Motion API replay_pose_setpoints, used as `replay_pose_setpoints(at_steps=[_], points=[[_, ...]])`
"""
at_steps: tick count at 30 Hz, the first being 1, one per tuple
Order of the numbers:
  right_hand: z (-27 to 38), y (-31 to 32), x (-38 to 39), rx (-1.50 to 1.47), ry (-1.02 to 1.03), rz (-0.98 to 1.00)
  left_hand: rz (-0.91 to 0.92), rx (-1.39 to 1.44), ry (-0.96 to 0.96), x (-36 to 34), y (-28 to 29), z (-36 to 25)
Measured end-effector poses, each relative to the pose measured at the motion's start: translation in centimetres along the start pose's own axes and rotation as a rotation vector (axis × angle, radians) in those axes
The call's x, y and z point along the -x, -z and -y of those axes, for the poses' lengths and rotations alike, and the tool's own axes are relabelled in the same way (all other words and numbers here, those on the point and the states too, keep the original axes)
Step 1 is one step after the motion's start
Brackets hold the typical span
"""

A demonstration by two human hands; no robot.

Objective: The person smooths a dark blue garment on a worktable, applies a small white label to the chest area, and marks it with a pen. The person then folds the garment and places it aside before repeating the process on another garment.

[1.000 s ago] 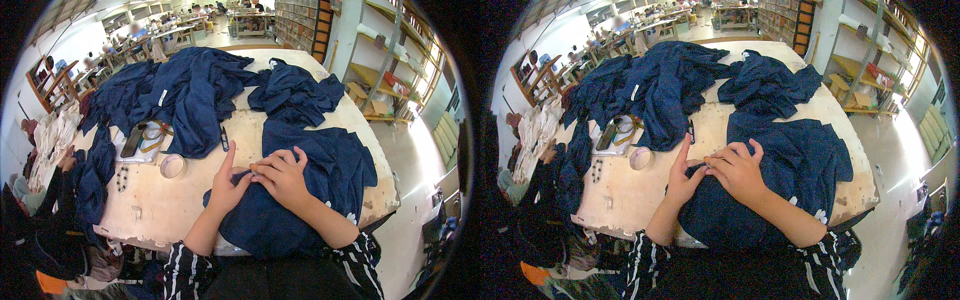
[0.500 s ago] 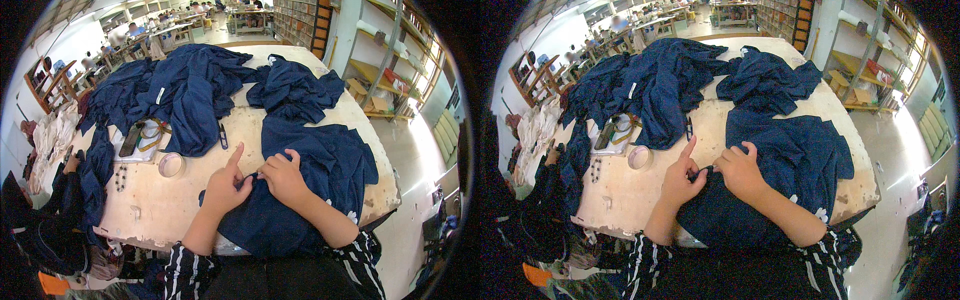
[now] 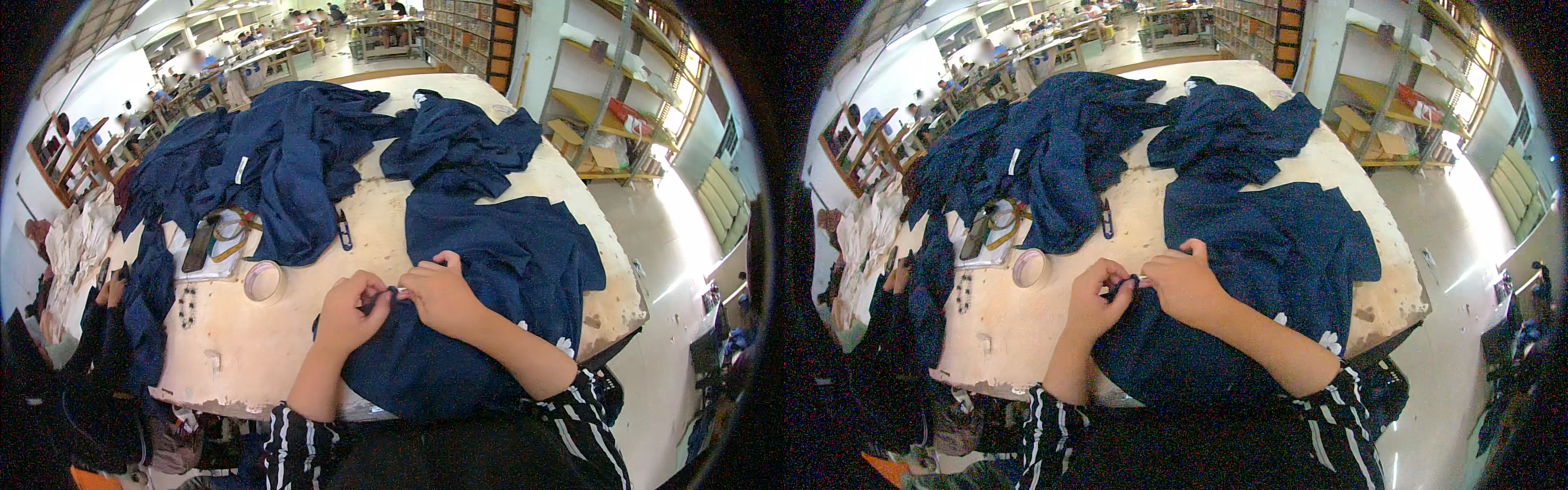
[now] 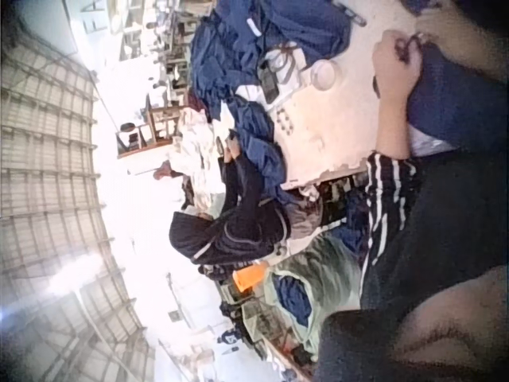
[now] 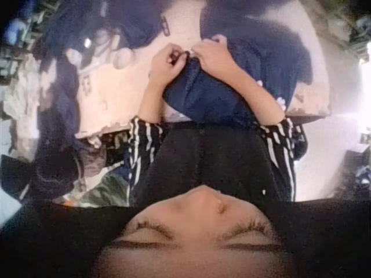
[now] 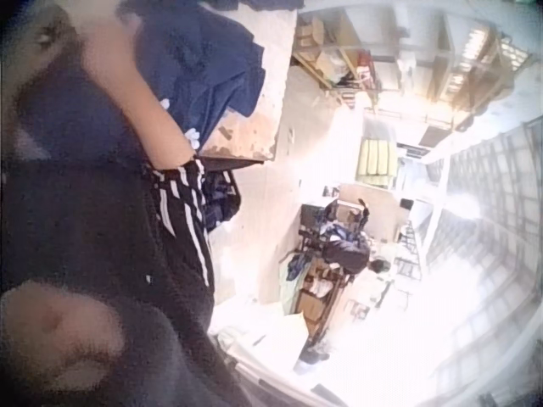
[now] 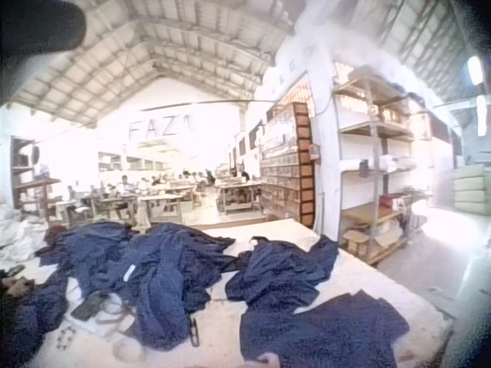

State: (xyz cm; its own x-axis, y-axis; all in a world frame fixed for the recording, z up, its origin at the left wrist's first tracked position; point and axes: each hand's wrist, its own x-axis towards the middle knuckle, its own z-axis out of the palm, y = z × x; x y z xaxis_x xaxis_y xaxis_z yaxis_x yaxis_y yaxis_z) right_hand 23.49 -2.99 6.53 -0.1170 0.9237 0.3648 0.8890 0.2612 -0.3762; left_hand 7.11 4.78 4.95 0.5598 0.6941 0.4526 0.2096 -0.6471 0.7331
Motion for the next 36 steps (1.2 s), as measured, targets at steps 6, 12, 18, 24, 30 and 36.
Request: replay_pose_setpoints(at_steps=[6, 12, 18, 24, 30, 36], points=[[-1.5, -1.7, 0.6, -0.016, -0.099, 0.135, -0.125, -0.331, 0.006, -0.9, 4.5, 4.0], [0.4, 2.4, 2.3, 0.04, -0.029, 0.151, -0.081, -1.015, 0.386, 1.8, 8.5, 6.8], [-1.9, 10.9, 7.2, -0.011, -0.186, -0.293, -0.12, -1.108, 0.423, 1.1, 11.8, 12.5], [-8.1, 14.0, 16.2, -0.386, -0.588, -0.718, 0.02, -0.738, -0.245, -4.3, 4.7, 8.6], [-7.6, 10.3, 17.7, 0.049, -0.5, -0.327, 0.393, -0.991, -0.217, -6.7, 1.4, 9.9], [-10.3, 9.8, 19.2, -0.085, -0.615, -0.489, 0.264, -0.66, -0.112, -5.0, 2.4, 4.9]])
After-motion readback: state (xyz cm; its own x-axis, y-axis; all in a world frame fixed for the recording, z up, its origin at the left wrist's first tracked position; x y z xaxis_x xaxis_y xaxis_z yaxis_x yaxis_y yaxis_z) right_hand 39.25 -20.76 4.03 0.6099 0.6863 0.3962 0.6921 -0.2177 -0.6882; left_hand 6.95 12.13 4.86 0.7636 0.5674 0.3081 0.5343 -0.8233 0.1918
